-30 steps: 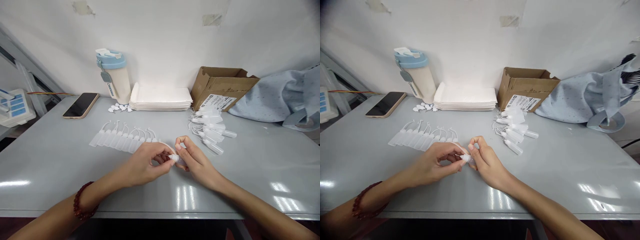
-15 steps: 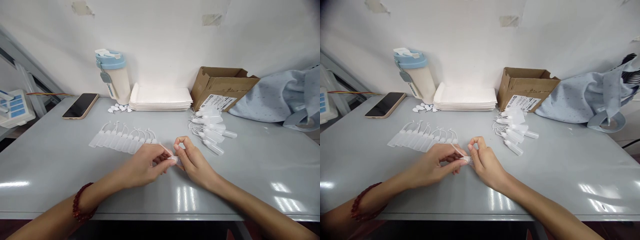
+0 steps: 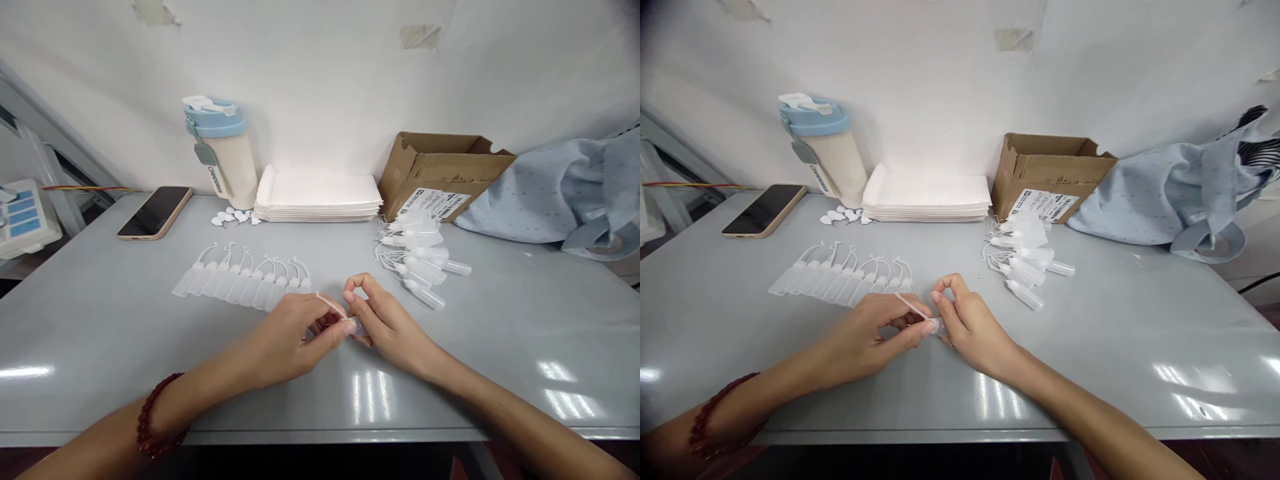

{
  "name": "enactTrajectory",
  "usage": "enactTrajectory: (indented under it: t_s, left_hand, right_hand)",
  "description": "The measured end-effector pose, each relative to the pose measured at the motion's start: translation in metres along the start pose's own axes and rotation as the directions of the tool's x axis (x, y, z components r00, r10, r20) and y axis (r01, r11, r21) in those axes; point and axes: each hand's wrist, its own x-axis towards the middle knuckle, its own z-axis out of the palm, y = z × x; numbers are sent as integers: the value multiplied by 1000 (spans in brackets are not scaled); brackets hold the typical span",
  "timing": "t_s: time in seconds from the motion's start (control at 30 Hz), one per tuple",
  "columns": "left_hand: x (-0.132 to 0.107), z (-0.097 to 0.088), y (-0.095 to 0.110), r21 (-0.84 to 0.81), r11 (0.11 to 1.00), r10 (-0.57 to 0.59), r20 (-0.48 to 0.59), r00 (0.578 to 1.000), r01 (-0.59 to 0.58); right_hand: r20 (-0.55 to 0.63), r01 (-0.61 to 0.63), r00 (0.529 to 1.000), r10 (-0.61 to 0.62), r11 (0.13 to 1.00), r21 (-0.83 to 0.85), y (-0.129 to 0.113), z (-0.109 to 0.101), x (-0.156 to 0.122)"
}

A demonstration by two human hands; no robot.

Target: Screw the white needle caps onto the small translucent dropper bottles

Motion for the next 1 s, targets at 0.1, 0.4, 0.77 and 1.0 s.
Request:
enactTrajectory:
  t_s: [0.1, 0.4, 0.77, 1.0]
  left_hand:
    - [2, -2, 2, 50, 997, -68, 85, 994, 64]
    - [-4, 5, -10, 264, 928, 272, 1, 962, -263]
    - [-4, 11, -13, 378, 844, 439, -78, 895, -381]
    - [3, -12, -10, 179, 984, 71, -317, 946, -13]
  right_hand:
    - [-3, -29, 1000, 29, 999, -26, -1, 1, 0]
    - [6, 3, 1000, -2, 982, -189, -5, -4, -1]
    - [18, -38, 999, 38, 999, -28, -12, -8, -1]
    - [-435, 99, 835, -338, 869, -484, -11, -53, 3]
